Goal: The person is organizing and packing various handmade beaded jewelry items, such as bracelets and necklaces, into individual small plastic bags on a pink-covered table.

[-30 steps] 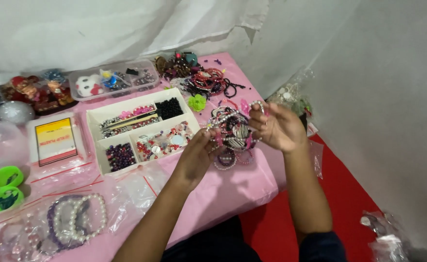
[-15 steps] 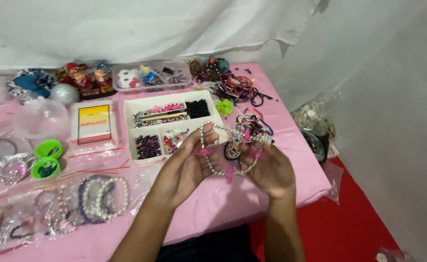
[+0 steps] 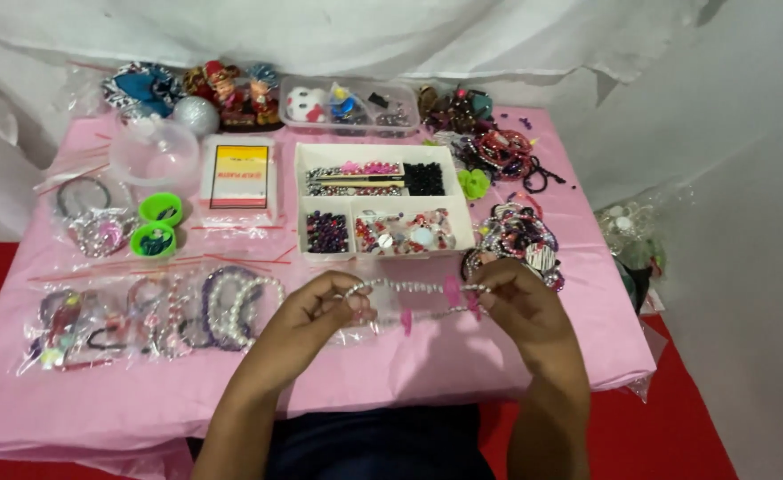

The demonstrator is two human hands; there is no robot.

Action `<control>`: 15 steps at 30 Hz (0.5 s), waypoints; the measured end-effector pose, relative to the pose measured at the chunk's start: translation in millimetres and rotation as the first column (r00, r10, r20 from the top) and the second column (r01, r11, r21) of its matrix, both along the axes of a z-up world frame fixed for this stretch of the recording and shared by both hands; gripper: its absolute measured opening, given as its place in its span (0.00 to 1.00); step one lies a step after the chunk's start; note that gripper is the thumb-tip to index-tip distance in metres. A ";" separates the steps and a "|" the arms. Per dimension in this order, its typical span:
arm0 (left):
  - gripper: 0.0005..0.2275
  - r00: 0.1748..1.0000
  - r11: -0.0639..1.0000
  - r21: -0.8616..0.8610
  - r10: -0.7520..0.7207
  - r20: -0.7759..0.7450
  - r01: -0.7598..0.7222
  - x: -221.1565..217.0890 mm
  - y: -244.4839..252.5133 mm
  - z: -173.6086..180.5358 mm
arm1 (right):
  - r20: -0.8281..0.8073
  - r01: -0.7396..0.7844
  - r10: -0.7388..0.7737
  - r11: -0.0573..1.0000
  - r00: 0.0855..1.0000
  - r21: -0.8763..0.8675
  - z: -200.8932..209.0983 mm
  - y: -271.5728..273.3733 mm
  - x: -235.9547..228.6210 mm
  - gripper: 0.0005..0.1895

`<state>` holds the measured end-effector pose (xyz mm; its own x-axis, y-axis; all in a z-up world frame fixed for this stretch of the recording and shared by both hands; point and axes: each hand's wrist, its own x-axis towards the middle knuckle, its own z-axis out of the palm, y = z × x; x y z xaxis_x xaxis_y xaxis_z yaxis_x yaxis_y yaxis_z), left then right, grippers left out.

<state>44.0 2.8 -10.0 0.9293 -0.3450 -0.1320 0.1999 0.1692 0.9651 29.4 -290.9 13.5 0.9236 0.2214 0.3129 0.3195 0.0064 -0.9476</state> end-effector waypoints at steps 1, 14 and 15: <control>0.08 1.000 1.000 -0.002 0.008 -0.003 -0.008 -0.5 2.2 -5.3 | -0.003 -0.008 0.008 1.000 1.000 -0.002 -3.4 -0.3 2.0 0.07; 0.17 0.964 0.543 0.829 -0.121 0.239 -0.137 -0.8 -2.7 24.0 | -0.025 0.023 -0.019 0.986 0.999 0.167 3.1 14.5 37.8 0.05; 0.18 0.946 0.369 0.917 -0.215 0.244 -0.153 0.4 -5.8 21.7 | -0.039 0.047 -0.040 0.981 0.998 0.187 2.5 14.9 38.7 0.05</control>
